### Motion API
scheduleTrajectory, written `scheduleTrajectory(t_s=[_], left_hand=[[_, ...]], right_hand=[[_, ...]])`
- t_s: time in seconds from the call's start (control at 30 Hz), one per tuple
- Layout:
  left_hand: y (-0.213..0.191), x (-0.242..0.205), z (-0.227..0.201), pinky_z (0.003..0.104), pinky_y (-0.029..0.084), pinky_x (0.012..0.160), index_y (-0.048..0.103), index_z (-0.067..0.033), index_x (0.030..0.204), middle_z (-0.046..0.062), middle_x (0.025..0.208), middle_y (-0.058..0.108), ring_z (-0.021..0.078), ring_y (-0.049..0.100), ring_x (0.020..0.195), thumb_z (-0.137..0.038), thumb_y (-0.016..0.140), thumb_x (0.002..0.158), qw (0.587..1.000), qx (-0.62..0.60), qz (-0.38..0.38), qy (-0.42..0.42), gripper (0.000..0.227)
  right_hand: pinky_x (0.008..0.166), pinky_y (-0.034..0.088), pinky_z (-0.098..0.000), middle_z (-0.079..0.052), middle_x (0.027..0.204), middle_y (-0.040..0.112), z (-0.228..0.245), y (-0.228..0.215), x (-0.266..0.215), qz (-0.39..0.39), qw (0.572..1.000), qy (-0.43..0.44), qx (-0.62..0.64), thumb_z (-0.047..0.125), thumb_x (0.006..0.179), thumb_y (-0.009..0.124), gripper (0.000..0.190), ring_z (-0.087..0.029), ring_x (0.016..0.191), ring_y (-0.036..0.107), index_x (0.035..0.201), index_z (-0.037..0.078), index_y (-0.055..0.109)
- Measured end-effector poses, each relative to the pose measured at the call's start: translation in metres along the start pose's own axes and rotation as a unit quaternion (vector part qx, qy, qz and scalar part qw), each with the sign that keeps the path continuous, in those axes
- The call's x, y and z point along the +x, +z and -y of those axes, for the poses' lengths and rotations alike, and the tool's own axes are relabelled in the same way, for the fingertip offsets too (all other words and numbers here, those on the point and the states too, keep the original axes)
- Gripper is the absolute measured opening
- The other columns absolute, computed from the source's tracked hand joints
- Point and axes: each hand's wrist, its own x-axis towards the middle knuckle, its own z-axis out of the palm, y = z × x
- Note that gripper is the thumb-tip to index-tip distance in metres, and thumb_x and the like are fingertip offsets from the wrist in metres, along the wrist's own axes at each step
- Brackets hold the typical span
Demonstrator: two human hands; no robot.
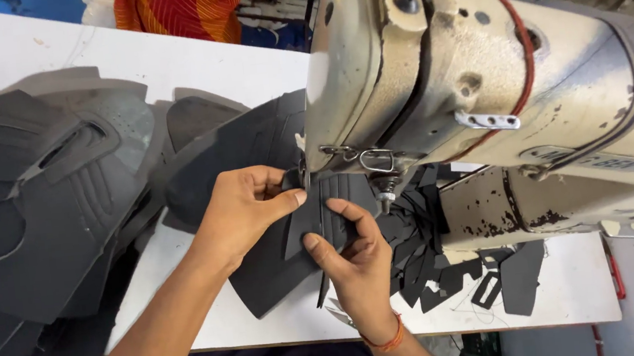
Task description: The person uses a sewing machine to stitch black rubber or synthetic shoe parts. They repeatedly pick up a small strip, align it with a larger shoe component, and feed it through the machine to sew them together. The finished pieces are placed on a pile to the left.
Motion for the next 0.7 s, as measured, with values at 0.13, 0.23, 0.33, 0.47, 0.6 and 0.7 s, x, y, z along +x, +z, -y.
scheduleTrajectory(t_s=[0.13, 0.23, 0.33, 0.47, 0.6, 0.7], left_hand=[[-0.006, 0.0, -0.015, 0.023, 0.052, 0.065, 0.076, 0.0018, 0.095, 0.004, 0.084, 0.076, 0.0078, 0.067, 0.072, -0.005, 0.08, 0.078, 0.999, 0.018, 0.026, -0.016, 0.019], [-0.008, -0.001, -0.016, 0.024, 0.052, 0.062, 0.075, 0.0023, 0.094, 0.006, 0.081, 0.076, 0.0092, 0.066, 0.069, -0.007, 0.081, 0.079, 0.997, 0.03, 0.051, -0.049, 0.019], [-0.009, -0.001, -0.01, 0.024, 0.053, 0.062, 0.074, 0.0041, 0.09, 0.007, 0.078, 0.076, 0.0096, 0.067, 0.067, -0.007, 0.081, 0.079, 0.996, 0.036, 0.063, -0.056, 0.017], [-0.008, -0.003, -0.005, 0.024, 0.051, 0.059, 0.073, 0.0045, 0.088, 0.007, 0.076, 0.074, 0.0091, 0.064, 0.065, -0.008, 0.081, 0.08, 0.997, 0.05, 0.063, -0.021, 0.016], [-0.008, -0.006, -0.004, 0.023, 0.052, 0.06, 0.074, 0.0038, 0.089, 0.006, 0.076, 0.074, 0.0081, 0.065, 0.066, -0.008, 0.08, 0.081, 0.996, 0.063, 0.058, 0.002, 0.015], [-0.008, -0.007, -0.005, 0.023, 0.054, 0.061, 0.074, 0.0038, 0.09, 0.006, 0.078, 0.075, 0.0082, 0.066, 0.067, -0.007, 0.08, 0.08, 0.996, 0.066, 0.061, 0.005, 0.016]], right_hand=[[0.065, 0.056, -0.0171, -0.005, 0.096, 0.074, 0.006, 0.001, -0.001, 0.008, 1.0, 0.002, 0.025, -0.001, 0.085, 0.077, 0.047, -0.003, 0.077, 0.069, 0.128, -0.002, 0.058], [0.062, 0.053, -0.0179, -0.005, 0.097, 0.073, -0.001, -0.008, -0.006, 0.0, 1.0, 0.006, 0.006, -0.001, 0.087, 0.076, 0.046, -0.004, 0.074, 0.066, 0.13, -0.003, 0.059], [0.058, 0.041, -0.0166, -0.005, 0.083, 0.062, -0.002, -0.013, -0.009, 0.026, 1.0, 0.01, -0.013, 0.001, 0.098, 0.074, 0.049, -0.003, 0.067, 0.051, 0.144, -0.004, 0.062], [0.062, 0.052, -0.0188, -0.003, 0.09, 0.07, 0.007, -0.006, -0.009, 0.037, 0.997, 0.021, 0.062, 0.002, 0.093, 0.069, 0.046, -0.003, 0.071, 0.062, 0.137, -0.004, 0.058], [0.058, 0.045, -0.017, -0.001, 0.09, 0.068, 0.007, 0.005, -0.01, -0.009, 1.0, 0.006, 0.028, -0.002, 0.091, 0.074, 0.044, -0.002, 0.068, 0.056, 0.132, -0.006, 0.061], [0.059, 0.048, -0.0167, -0.001, 0.089, 0.069, 0.008, 0.006, -0.011, -0.014, 1.0, 0.008, 0.024, -0.001, 0.088, 0.074, 0.047, -0.001, 0.069, 0.06, 0.132, -0.004, 0.059]])
